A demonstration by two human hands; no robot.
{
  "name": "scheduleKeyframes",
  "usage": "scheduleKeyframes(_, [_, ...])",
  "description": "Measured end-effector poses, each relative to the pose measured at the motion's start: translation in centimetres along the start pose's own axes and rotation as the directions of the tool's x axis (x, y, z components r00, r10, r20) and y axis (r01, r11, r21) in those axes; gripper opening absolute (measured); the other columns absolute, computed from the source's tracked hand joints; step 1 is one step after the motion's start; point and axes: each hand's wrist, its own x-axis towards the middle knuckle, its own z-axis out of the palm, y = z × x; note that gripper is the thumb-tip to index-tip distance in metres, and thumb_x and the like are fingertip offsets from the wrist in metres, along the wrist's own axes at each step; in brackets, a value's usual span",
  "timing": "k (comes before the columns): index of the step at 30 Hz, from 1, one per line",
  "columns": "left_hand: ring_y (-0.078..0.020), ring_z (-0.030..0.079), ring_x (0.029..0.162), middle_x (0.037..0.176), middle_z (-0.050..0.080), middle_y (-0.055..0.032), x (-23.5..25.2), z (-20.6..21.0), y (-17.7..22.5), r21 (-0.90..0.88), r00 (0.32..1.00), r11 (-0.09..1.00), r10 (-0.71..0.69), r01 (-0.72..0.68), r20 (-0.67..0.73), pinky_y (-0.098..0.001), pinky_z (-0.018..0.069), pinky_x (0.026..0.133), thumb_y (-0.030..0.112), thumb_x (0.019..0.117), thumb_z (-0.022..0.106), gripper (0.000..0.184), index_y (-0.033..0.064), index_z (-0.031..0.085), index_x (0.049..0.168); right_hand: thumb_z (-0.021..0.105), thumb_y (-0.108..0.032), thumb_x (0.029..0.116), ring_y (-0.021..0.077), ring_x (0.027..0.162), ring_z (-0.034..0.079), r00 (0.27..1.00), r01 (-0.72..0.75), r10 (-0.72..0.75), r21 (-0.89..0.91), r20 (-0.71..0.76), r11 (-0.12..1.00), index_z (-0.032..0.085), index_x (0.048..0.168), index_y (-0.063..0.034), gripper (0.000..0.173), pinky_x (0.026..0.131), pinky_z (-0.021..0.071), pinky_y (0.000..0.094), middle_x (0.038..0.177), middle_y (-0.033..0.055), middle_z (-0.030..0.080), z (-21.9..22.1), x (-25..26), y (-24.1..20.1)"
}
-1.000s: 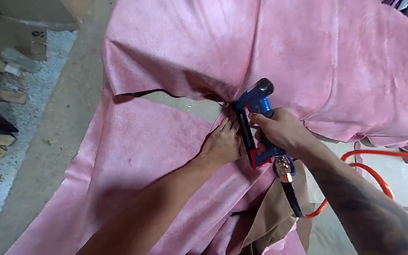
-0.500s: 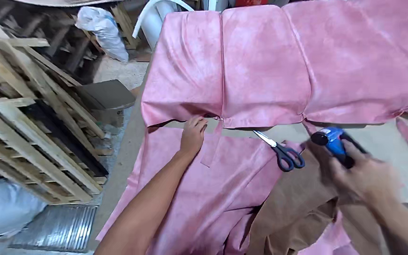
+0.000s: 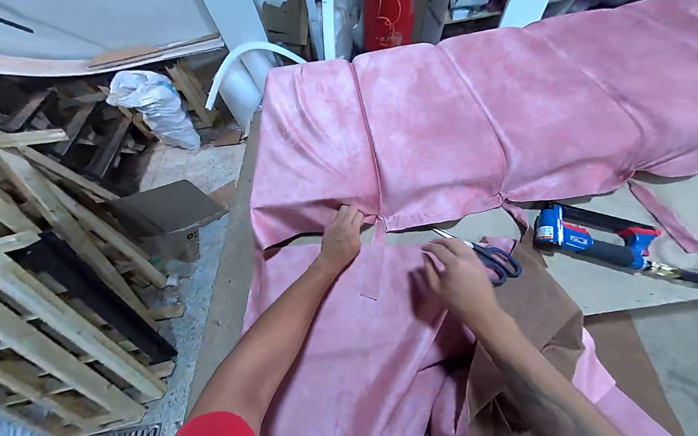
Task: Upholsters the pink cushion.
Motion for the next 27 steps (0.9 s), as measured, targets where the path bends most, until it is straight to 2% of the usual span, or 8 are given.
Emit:
scheduleKeyframes(2, [-0.0318, 0.053, 0.135, 0.14, 0.061, -0.0144, -0.7, -0.3, -0.3, -0.077, 0.996, 0.993, 0.093, -0.093, -0.006, -0.0515, 0.0414, 0.114, 0.006, 0.0961, 0.056, 0.024, 0.0028, 0.07, 0.116, 0.069, -0.022, 0.0952, 0.0326, 0.119, 0.063, 0.994, 0.099, -0.1, -0.011, -0.042, 0.995, 0.073, 0.118, -0.0079, 0.027, 0.102, 0.0517, 0.0532, 0.123, 0.0142, 0.068, 3.7, 3.8, -1.9])
scheduleKeyframes(4, [-0.0304, 0.057, 0.129, 0.132, 0.065, -0.0131, -0.4, 0.3, -1.0, -0.111, 0.993, 0.988, 0.098, -0.105, -0.066, -0.0494, 0.041, 0.114, 0.003, 0.091, 0.059, 0.025, 0.0043, 0.07, 0.114, 0.067, -0.015, 0.0954, 0.0349, 0.128, 0.058, 0.987, 0.159, -0.161, -0.043, -0.028, 0.986, 0.07, 0.124, -0.0068, 0.03, 0.107, 0.0474, 0.0564, 0.131, 0.0156, 0.065, 7.6, 7.4, -3.6])
scheduleKeyframes(8, [-0.0317, 0.07, 0.099, 0.098, 0.073, -0.0148, 2.0, -0.3, -0.7, -0.14, 0.991, 0.99, 0.008, -0.027, -0.137, -0.0463, 0.0563, 0.09, 0.004, 0.0945, 0.058, 0.018, 0.001, 0.07, 0.108, 0.056, 0.0, 0.0953, 0.0339, 0.121, 0.063, 0.965, 0.199, -0.203, -0.04, -0.169, 0.979, 0.07, 0.116, 0.0, 0.025, 0.104, 0.0504, 0.0514, 0.122, 0.0173, 0.068, 13.6, 11.6, -3.9])
scheduleKeyframes(11, [-0.0325, 0.07, 0.096, 0.095, 0.071, -0.0153, 2.7, -0.5, 0.4, -0.157, 0.993, 0.983, -0.101, 0.091, -0.054, -0.0459, 0.0579, 0.084, 0.008, 0.1003, 0.051, 0.018, 0.0011, 0.067, 0.106, 0.054, 0.0, 0.0966, 0.0322, 0.11, 0.066, 0.957, 0.165, -0.15, 0.044, -0.248, 0.985, 0.072, 0.108, 0.0003, 0.021, 0.096, 0.0548, 0.0462, 0.111, 0.0164, 0.07, 14.9, 11.3, -3.2])
scheduleKeyframes(15, [-0.0344, 0.06, 0.119, 0.128, 0.063, -0.0164, 1.5, 0.0, -0.7, -0.147, 0.995, 0.988, 0.064, -0.052, 0.08, -0.0498, 0.0512, 0.098, 0.021, 0.0985, 0.056, 0.042, 0.0047, 0.057, 0.138, 0.059, 0.0, 0.0938, 0.0331, 0.102, 0.068, 0.982, 0.151, -0.143, 0.056, -0.127, 0.987, 0.072, 0.097, 0.0005, 0.013, 0.093, 0.0566, 0.0465, 0.099, 0.0165, 0.071, 13.7, 12.5, -2.0])
scheduleKeyframes(17, [-0.032, 0.053, 0.132, 0.144, 0.056, -0.0131, 0.6, 0.9, -2.3, -0.084, 0.989, 0.986, 0.145, -0.144, 0.011, -0.0524, 0.0442, 0.106, 0.027, 0.102, 0.057, 0.046, 0.0134, 0.056, 0.146, 0.059, 0.001, 0.0937, 0.0336, 0.1, 0.067, 0.974, 0.224, -0.223, 0.019, -0.042, 0.974, 0.071, 0.094, 0.0006, 0.012, 0.091, 0.0549, 0.0473, 0.095, 0.0164, 0.07, 13.1, 13.5, -1.5])
scheduleKeyframes(22, [-0.0231, 0.065, 0.119, 0.118, 0.074, -0.0057, 1.1, 2.3, -3.3, -0.104, 0.948, 0.961, 0.229, -0.256, -0.22, -0.0448, 0.0445, 0.11, 0.007, 0.1003, 0.056, 0.026, 0.0107, 0.075, 0.117, 0.056, 0.002, 0.0945, 0.0337, 0.097, 0.067, 0.949, 0.314, -0.315, 0.02, 0.03, 0.949, 0.069, 0.09, 0.0014, 0.014, 0.09, 0.0543, 0.0473, 0.093, 0.0164, 0.068, 13.3, 13.9, -0.7])
scheduleKeyframes(27, [-0.0227, 0.069, 0.111, 0.115, 0.075, -0.006, 1.7, 1.9, -2.9, -0.304, 0.987, 0.949, 0.044, -0.09, -0.156, -0.0397, 0.056, 0.097, 0.003, 0.0961, 0.057, 0.029, 0.012, 0.077, 0.115, 0.056, 0.002, 0.0937, 0.0365, 0.098, 0.066, 0.955, 0.268, -0.269, 0.021, 0.124, 0.963, 0.068, 0.09, 0.0027, 0.013, 0.09, 0.0536, 0.05, 0.093, 0.0185, 0.067, 12.9, 14.6, -1.1])
